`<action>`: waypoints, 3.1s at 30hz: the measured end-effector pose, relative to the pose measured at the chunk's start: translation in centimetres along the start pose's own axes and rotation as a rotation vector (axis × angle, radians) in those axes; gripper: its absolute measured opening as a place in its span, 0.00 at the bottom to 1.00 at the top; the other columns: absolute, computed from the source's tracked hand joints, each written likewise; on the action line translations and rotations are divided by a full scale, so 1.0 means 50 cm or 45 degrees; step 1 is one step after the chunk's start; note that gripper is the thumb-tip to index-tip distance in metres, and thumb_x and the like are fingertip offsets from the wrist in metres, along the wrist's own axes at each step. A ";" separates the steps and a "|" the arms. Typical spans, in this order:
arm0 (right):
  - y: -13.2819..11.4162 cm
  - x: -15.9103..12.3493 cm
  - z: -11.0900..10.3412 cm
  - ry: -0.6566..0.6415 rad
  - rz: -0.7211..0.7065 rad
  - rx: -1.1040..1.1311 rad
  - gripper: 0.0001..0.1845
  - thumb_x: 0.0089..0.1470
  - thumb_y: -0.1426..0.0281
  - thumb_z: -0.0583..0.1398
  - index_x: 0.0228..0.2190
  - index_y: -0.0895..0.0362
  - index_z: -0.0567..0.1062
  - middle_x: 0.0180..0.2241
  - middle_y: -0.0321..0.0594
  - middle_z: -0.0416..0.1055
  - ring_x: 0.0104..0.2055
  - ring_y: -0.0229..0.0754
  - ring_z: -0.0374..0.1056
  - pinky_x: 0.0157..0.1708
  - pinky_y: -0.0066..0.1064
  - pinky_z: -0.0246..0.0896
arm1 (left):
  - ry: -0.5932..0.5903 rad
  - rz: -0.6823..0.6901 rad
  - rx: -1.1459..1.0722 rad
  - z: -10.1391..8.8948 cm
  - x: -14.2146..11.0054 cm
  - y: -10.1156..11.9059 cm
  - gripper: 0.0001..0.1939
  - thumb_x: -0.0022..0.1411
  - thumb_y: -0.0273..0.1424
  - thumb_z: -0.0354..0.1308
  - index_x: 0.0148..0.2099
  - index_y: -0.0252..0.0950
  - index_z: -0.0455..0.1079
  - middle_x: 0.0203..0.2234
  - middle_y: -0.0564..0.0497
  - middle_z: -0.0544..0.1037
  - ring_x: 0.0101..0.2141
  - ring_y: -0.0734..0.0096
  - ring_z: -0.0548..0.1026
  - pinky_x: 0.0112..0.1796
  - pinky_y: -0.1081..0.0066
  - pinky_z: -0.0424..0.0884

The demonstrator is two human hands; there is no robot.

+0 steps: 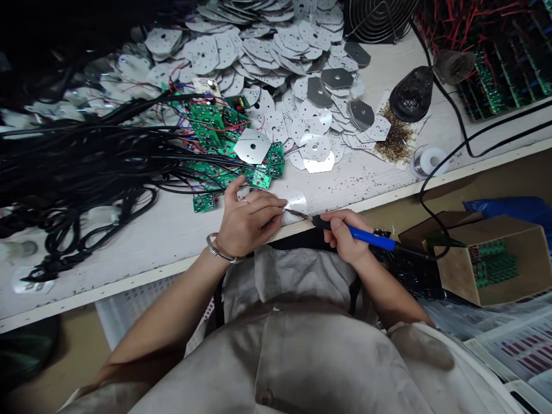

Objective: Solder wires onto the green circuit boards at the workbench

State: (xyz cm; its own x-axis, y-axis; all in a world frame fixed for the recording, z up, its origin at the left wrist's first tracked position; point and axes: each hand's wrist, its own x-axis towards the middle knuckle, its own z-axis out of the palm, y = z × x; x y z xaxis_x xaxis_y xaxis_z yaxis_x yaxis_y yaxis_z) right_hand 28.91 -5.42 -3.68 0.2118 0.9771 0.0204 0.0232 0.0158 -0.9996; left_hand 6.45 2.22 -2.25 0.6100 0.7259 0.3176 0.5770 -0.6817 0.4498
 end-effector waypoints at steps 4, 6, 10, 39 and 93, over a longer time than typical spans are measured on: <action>-0.001 0.002 0.001 -0.010 -0.015 -0.034 0.15 0.58 0.56 0.58 0.33 0.52 0.79 0.16 0.31 0.71 0.11 0.32 0.59 0.09 0.23 0.54 | -0.010 -0.016 -0.005 -0.001 0.001 0.000 0.07 0.63 0.28 0.55 0.36 0.43 0.74 0.38 0.58 0.82 0.40 0.67 0.79 0.64 0.37 0.46; -0.002 0.003 0.002 -0.015 -0.021 -0.017 0.14 0.59 0.57 0.58 0.33 0.52 0.79 0.16 0.31 0.71 0.11 0.32 0.59 0.09 0.23 0.54 | -0.008 -0.014 -0.008 -0.001 0.001 0.000 0.07 0.63 0.28 0.55 0.36 0.43 0.74 0.38 0.58 0.82 0.40 0.67 0.79 0.64 0.38 0.47; -0.002 0.002 0.002 -0.002 0.002 0.004 0.15 0.59 0.57 0.58 0.33 0.53 0.79 0.16 0.31 0.71 0.11 0.33 0.60 0.09 0.24 0.53 | 0.009 0.020 0.011 -0.001 0.001 -0.001 0.06 0.63 0.28 0.55 0.36 0.42 0.74 0.38 0.58 0.82 0.39 0.67 0.78 0.63 0.38 0.48; -0.031 0.072 -0.064 0.781 -0.382 0.056 0.12 0.57 0.59 0.58 0.34 0.55 0.73 0.14 0.26 0.67 0.13 0.34 0.64 0.13 0.24 0.58 | 0.104 0.200 0.077 -0.013 0.005 -0.003 0.04 0.62 0.27 0.59 0.37 0.42 0.72 0.38 0.55 0.82 0.39 0.65 0.79 0.62 0.46 0.50; 0.002 0.021 0.015 0.058 -0.496 -0.199 0.11 0.60 0.64 0.58 0.43 0.50 0.77 0.27 0.34 0.79 0.28 0.41 0.77 0.33 0.36 0.75 | 0.076 0.121 0.170 -0.018 0.034 0.021 0.06 0.62 0.26 0.56 0.32 0.38 0.71 0.38 0.54 0.82 0.40 0.68 0.79 0.50 0.60 0.64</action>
State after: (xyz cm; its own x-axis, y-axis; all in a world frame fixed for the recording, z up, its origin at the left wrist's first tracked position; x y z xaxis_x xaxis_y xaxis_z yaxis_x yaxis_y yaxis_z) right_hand 28.39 -4.21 -3.77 0.2010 0.8940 0.4005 0.2572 0.3463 -0.9022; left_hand 7.61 2.83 -0.50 0.6343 0.6589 0.4045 0.5874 -0.7509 0.3019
